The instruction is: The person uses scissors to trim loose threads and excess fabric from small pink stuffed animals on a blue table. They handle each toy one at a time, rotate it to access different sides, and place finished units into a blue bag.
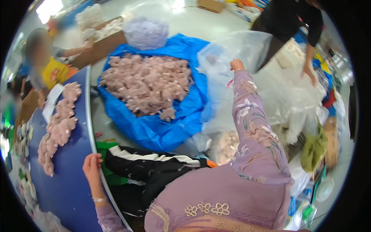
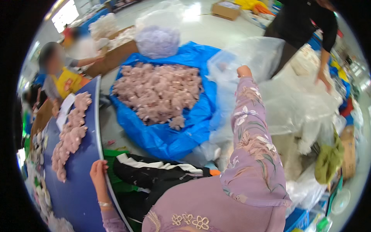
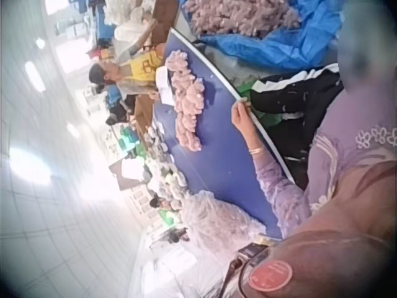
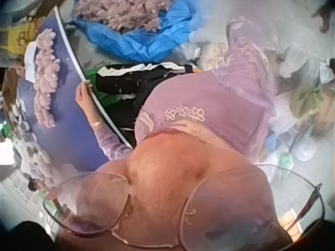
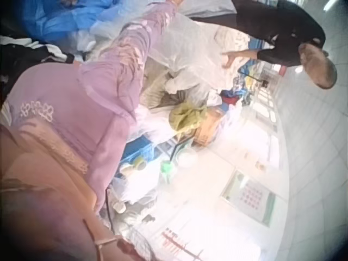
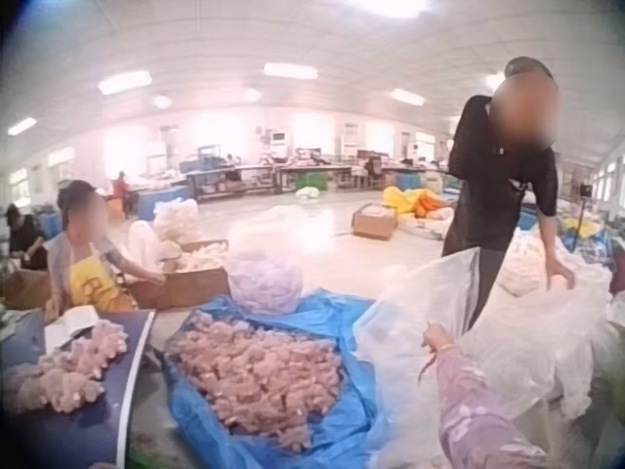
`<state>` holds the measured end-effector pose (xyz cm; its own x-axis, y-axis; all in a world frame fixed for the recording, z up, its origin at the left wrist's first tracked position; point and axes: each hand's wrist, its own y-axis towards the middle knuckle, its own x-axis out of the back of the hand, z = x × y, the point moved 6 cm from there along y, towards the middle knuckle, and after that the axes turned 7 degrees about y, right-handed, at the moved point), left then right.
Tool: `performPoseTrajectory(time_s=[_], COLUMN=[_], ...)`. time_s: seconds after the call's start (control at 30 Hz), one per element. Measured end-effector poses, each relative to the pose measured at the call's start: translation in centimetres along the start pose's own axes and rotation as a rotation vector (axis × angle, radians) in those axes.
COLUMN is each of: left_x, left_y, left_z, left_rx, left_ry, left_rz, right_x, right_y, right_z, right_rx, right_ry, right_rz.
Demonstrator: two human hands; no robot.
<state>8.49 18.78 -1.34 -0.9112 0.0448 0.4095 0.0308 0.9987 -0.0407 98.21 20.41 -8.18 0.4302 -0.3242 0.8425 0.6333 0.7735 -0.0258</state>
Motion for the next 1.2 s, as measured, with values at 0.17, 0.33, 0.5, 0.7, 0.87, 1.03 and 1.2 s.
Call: performPoseTrajectory(time_s=[0.17,0.33,0.5,0.7,0.87,1.03,1.2], left_x=[-1.5,0.4,-0.5,-1.1,-0.7,-0.9,-0.8], left_y=[1.4,-1.2,-1.3,-0.9,-1.4,-0.9,-1.1], left_z=[-3.3,-2.4,-1.4,-3.6,-2.2,-2.1,-2.0], left_rx=[-0.093,-0.035,-0.064,-0.114,-0.145,-0.152,-0.142], left_ry=[0.06,-0.027,-0.051,0.109,0.046,0.075,0.053], left_rz=[0.011,-0.145,-0.134,-0.11,-0.093,-0.043,-0.055], right_x=[-11.7,-13.8,-17.2,-26.9,-29.7,-28.1,-27.3], right_y=[4.1,-10.5,-18.5,-6.8,-4.8,-5.4,-8.9], right_z=[40.3,73.1,73.9,53.6,38.2,26.9,22.9], right_rx=[0.723,1.069,1.308,0.801,0.687,0.495,0.352], right_ry=[0.39,0.619,0.661,0.137,0.073,-0.061,0.009], right_rz=[0.006,0.141,0.191,0.322,0.322,0.373,0.388])
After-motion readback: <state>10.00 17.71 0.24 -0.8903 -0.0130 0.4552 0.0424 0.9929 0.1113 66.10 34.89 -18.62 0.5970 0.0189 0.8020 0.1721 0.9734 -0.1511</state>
